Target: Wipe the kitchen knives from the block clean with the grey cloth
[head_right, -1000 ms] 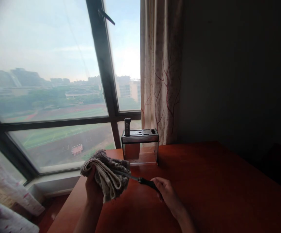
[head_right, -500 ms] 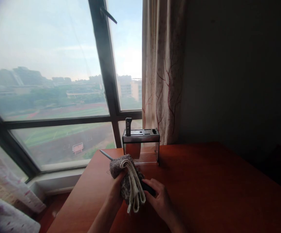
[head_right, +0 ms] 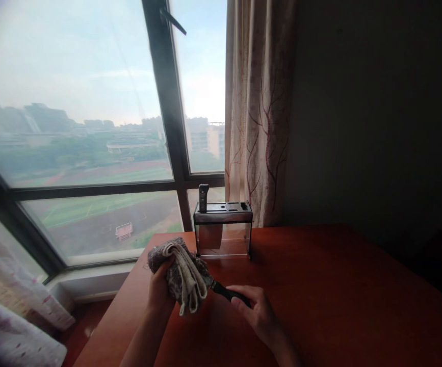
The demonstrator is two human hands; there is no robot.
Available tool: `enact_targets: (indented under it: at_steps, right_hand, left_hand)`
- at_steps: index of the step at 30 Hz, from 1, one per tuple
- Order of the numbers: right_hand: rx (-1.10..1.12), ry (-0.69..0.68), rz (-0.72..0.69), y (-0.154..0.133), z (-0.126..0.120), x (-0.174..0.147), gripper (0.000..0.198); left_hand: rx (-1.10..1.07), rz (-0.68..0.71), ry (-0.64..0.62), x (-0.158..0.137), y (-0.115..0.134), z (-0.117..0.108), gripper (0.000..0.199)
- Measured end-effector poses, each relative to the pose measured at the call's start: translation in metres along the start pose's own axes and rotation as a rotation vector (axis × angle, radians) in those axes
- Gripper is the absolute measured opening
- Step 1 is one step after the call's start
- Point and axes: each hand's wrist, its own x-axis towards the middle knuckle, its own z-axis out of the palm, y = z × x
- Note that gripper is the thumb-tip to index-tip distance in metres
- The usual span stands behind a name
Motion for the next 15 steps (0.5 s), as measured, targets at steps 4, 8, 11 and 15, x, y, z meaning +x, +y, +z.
enact_targets:
  at_steps: [4,8,11,15]
  right_hand:
    - [0.117,0.024,0.112,0.003,0.001,0.002,0.052]
    - [0.166,0.131,0.154,0.011,0.005,0.004,0.055]
    - [0.108,0.106,0.089,0.012,0.009,0.004,0.049]
    - [-0.009,0.042,-0.041,0.01,0.016,0.004,0.035]
  left_hand:
    - [-0.099,-0.013,0.005,0.006,0.01,-0.004,0.013]
    - [-0.16,-0.055,-0.014,0.005,0.0,-0.002,0.012]
    - [-0.173,-0.108,-0.018,0.001,-0.013,0.001,0.013]
    - [-0.091,-0.236,-0.068,-0.006,-0.031,0.005,0.017]
